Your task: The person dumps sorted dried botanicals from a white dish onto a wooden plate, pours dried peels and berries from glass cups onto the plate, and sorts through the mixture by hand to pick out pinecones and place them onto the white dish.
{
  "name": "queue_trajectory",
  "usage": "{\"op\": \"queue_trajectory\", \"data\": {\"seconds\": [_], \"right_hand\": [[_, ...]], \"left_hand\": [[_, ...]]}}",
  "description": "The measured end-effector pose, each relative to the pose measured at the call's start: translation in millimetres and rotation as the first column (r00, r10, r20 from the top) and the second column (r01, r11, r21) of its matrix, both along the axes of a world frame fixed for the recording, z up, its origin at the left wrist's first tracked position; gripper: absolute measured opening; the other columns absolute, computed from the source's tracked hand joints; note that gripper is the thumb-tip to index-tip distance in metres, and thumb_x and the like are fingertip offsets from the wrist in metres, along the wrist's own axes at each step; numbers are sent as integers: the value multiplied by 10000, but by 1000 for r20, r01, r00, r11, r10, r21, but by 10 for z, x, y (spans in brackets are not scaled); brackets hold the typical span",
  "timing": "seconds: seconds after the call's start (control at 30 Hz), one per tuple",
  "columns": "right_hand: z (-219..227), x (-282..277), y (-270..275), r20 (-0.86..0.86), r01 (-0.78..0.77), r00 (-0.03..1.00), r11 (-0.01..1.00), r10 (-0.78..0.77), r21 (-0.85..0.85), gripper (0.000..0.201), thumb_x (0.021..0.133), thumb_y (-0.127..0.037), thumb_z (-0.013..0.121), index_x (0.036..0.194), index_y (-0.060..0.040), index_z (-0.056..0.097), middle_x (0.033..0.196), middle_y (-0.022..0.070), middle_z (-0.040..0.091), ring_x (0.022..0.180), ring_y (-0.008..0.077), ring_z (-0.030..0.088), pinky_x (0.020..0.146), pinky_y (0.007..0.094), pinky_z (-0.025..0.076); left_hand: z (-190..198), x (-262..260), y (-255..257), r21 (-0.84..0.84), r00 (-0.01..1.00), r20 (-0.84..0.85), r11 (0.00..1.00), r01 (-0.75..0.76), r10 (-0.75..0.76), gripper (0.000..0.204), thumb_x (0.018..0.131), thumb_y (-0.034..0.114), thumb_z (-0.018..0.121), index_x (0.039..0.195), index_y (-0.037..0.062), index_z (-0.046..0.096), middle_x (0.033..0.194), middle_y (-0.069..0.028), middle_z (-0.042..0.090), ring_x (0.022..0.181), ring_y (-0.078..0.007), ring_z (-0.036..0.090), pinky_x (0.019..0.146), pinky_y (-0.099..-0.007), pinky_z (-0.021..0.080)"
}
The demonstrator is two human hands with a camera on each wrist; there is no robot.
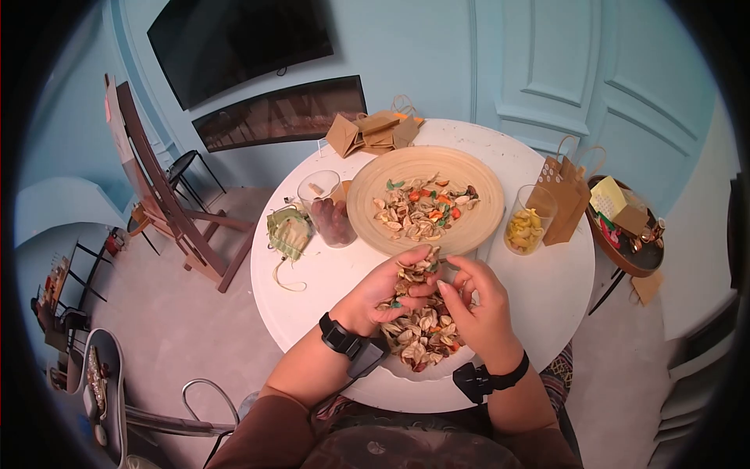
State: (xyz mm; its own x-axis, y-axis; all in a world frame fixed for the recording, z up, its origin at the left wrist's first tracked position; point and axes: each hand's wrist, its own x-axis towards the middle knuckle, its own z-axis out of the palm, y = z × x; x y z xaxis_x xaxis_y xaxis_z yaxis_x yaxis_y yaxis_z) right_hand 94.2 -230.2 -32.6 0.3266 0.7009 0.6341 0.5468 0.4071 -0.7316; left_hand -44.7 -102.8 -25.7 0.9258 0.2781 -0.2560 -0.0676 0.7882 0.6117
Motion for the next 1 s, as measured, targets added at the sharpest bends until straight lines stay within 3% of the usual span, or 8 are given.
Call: {"op": "queue_trajectory", "data": {"seconds": [0.07,0.13,0.23,0.47,0.9,1.0], "right_hand": [[-3,-5,5,31,-21,999,999,22,-29,334,835,-55,738,1154,-59,639,786,28,578,520,109,487,473,258,389],[-8,-14,4,74,-32,997,999,34,-32,337,832,-46,739,1154,-61,642,792,30,577,527,108,489,477,258,391],[-14,-51,11,128,-44,991,998,48,-39,330,831,-27,735,1147,-58,648,819,41,580,546,111,507,489,259,410],[-19,-67,30,149,-22,988,998,30,-51,254,852,6,705,1100,-30,661,936,85,603,630,148,606,550,263,496],[-47,-21,40,163,-23,986,999,26,-22,148,873,14,672,1013,-14,634,923,85,616,631,149,595,565,272,486],[-74,-14,26,102,-23,995,1000,23,2,142,878,12,665,1010,-11,619,899,81,613,617,139,574,568,263,469]], "left_hand": [[-3,-40,17,61,1000,4,998,26,-27,361,990,423,542,920,69,547,664,-18,489,473,-61,407,348,-173,278],[87,-37,-50,288,989,-91,954,-82,113,303,1004,389,539,984,87,547,776,-29,534,532,-56,442,375,-167,298],[83,-36,-62,336,991,-71,938,-87,117,231,1022,327,525,1041,98,532,792,-31,565,503,-52,432,380,-163,272],[117,-48,-86,374,990,-61,922,-98,130,228,1029,330,520,1036,102,536,806,-10,565,574,-34,485,416,-178,310],[38,-44,-31,407,992,-77,911,-63,103,317,1030,379,486,999,74,566,777,-45,564,514,-59,437,407,-184,275],[63,-48,-32,379,991,-52,921,-95,123,304,1026,361,493,999,67,563,767,-50,558,509,-73,418,408,-188,262]]}}
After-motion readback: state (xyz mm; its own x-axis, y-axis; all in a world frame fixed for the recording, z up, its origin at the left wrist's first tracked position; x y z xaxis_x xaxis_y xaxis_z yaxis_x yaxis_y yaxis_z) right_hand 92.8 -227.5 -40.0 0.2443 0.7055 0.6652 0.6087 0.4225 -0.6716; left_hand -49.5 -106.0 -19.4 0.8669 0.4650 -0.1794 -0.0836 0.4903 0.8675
